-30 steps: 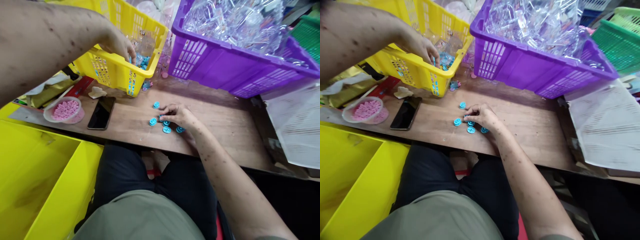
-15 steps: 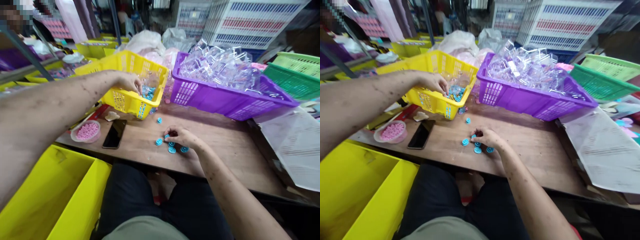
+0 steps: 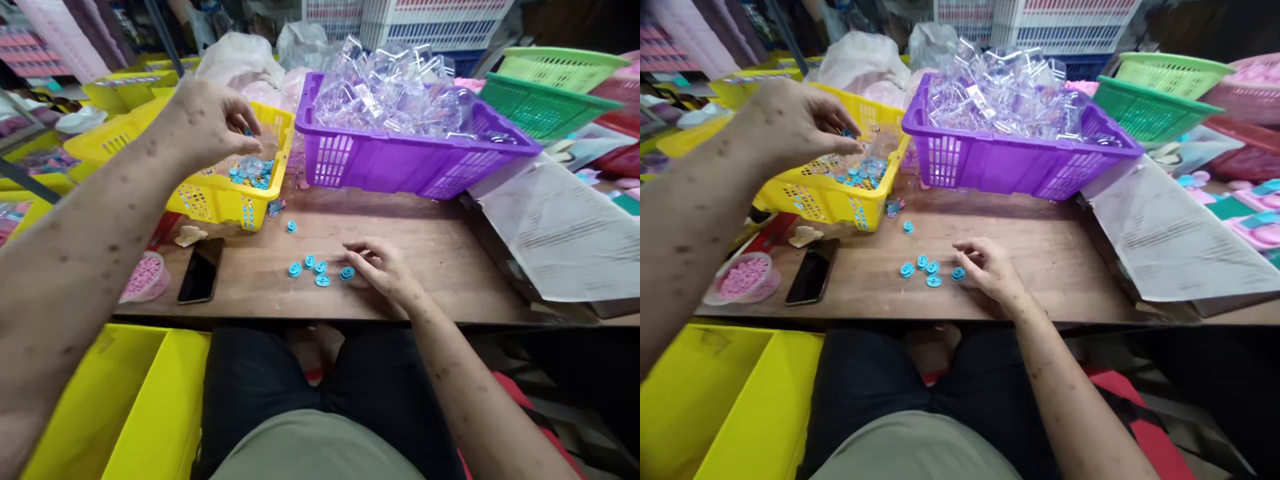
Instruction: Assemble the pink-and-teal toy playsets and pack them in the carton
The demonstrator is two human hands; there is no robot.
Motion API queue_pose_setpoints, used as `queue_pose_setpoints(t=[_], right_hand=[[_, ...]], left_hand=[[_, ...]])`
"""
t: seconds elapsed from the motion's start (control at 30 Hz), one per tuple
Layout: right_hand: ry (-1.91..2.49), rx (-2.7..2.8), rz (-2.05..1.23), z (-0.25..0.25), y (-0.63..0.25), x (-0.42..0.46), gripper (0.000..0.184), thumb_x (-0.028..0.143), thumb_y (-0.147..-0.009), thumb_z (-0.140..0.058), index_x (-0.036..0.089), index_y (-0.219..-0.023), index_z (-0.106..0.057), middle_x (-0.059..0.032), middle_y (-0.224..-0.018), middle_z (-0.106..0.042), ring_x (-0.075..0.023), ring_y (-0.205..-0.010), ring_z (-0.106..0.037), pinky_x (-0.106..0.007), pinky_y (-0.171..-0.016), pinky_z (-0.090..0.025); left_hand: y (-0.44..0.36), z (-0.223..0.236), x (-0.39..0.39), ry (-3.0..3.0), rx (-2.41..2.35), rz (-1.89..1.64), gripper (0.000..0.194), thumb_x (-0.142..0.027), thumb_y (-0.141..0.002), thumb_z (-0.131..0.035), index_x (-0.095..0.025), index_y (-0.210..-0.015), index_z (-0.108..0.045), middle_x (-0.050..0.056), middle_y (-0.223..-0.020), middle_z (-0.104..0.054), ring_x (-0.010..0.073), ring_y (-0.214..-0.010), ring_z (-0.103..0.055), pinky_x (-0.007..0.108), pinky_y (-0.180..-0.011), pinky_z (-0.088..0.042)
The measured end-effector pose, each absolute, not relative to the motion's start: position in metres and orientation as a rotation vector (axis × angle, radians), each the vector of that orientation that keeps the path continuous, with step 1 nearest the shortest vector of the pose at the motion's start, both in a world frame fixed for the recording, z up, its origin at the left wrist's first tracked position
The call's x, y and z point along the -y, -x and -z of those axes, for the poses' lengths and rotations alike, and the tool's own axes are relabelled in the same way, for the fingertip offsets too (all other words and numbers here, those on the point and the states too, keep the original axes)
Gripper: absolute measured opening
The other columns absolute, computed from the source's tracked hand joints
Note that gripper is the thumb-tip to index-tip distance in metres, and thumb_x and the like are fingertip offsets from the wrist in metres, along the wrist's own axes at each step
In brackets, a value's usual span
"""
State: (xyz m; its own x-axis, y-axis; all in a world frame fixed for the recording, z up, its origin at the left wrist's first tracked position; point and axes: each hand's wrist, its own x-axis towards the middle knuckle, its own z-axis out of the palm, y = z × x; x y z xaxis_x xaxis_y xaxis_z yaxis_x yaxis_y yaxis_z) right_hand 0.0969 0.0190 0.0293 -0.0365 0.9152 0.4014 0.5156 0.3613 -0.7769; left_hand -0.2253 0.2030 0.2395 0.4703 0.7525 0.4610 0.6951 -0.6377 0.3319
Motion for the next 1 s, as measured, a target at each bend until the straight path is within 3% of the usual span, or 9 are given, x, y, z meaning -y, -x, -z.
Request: queue_pose_setpoints(t=[0.2, 0.3, 0.43, 0.53, 0.73, 1.0], right_hand=[[1.207, 1.872, -0.400, -0.008, -0.094, -0.001, 0.021, 0.035, -0.107, -0.074, 0.026, -0.124, -0.082, -0.0103, -0.125, -0.084, -0.0318, -0.117, -0.079, -0.051, -0.104, -0.064], [1.209, 1.918, -0.371, -0.006, -0.094, -0.003, 0.021, 0.033, -0.107, -0.072, 0.026, -0.125, -0.081, -0.0107, -0.126, -0.084, -0.0316, -0.118, -0.079, -0.051, -0.107, -0.063], [1.218, 1.920, -0.396, -0.006, -0.095, -0.005, 0.023, 0.032, -0.108, -0.068, 0.025, -0.127, -0.079, -0.0105, -0.127, -0.085, -0.0312, -0.118, -0.080, -0.050, -0.108, -0.062], [1.224, 1.912, -0.394, -0.005, -0.094, -0.005, 0.023, 0.030, -0.108, -0.066, 0.024, -0.124, -0.080, -0.0104, -0.126, -0.085, -0.0313, -0.117, -0.080, -0.050, -0.106, -0.062], [1.249, 1.849, -0.415, -0.005, -0.093, -0.005, 0.028, 0.030, -0.112, -0.057, 0.023, -0.123, -0.082, -0.0110, -0.121, -0.086, -0.0314, -0.116, -0.079, -0.050, -0.108, -0.060], [1.285, 1.869, -0.429, -0.005, -0.095, -0.005, 0.028, 0.028, -0.108, -0.062, 0.025, -0.126, -0.083, -0.0087, -0.128, -0.086, -0.0321, -0.121, -0.078, -0.051, -0.112, -0.058]], left_hand=[[0.189, -0.155, -0.112, -2.313, -0.834, -0.915, 0.017, -0.035, -0.091, -0.093, -0.022, -0.103, -0.089, 0.005, -0.103, -0.086, 0.0203, -0.088, -0.081, 0.034, -0.082, -0.070], [0.183, -0.093, -0.084, -2.315, -0.813, -0.967, 0.020, -0.042, -0.100, -0.087, -0.023, -0.104, -0.090, 0.005, -0.101, -0.087, 0.0192, -0.084, -0.081, 0.028, -0.073, -0.066], [0.173, -0.038, -0.060, -2.342, -0.860, -1.093, 0.017, -0.040, -0.106, -0.083, -0.025, -0.108, -0.091, 0.005, -0.104, -0.090, 0.0202, -0.090, -0.084, 0.030, -0.087, -0.068], [0.166, -0.021, -0.050, -2.367, -0.850, -1.126, 0.012, -0.035, -0.106, -0.083, -0.026, -0.111, -0.090, 0.004, -0.108, -0.090, 0.0215, -0.097, -0.086, 0.033, -0.096, -0.069], [0.161, -0.008, -0.045, -2.356, -0.939, -1.154, 0.008, -0.031, -0.103, -0.087, -0.027, -0.110, -0.090, 0.001, -0.110, -0.090, 0.0218, -0.099, -0.086, 0.035, -0.098, -0.069], [0.160, -0.003, -0.045, -2.572, -0.818, -1.178, 0.010, -0.030, -0.105, -0.084, -0.024, -0.113, -0.086, 0.003, -0.117, -0.090, 0.0225, -0.105, -0.086, 0.037, -0.102, -0.068]])
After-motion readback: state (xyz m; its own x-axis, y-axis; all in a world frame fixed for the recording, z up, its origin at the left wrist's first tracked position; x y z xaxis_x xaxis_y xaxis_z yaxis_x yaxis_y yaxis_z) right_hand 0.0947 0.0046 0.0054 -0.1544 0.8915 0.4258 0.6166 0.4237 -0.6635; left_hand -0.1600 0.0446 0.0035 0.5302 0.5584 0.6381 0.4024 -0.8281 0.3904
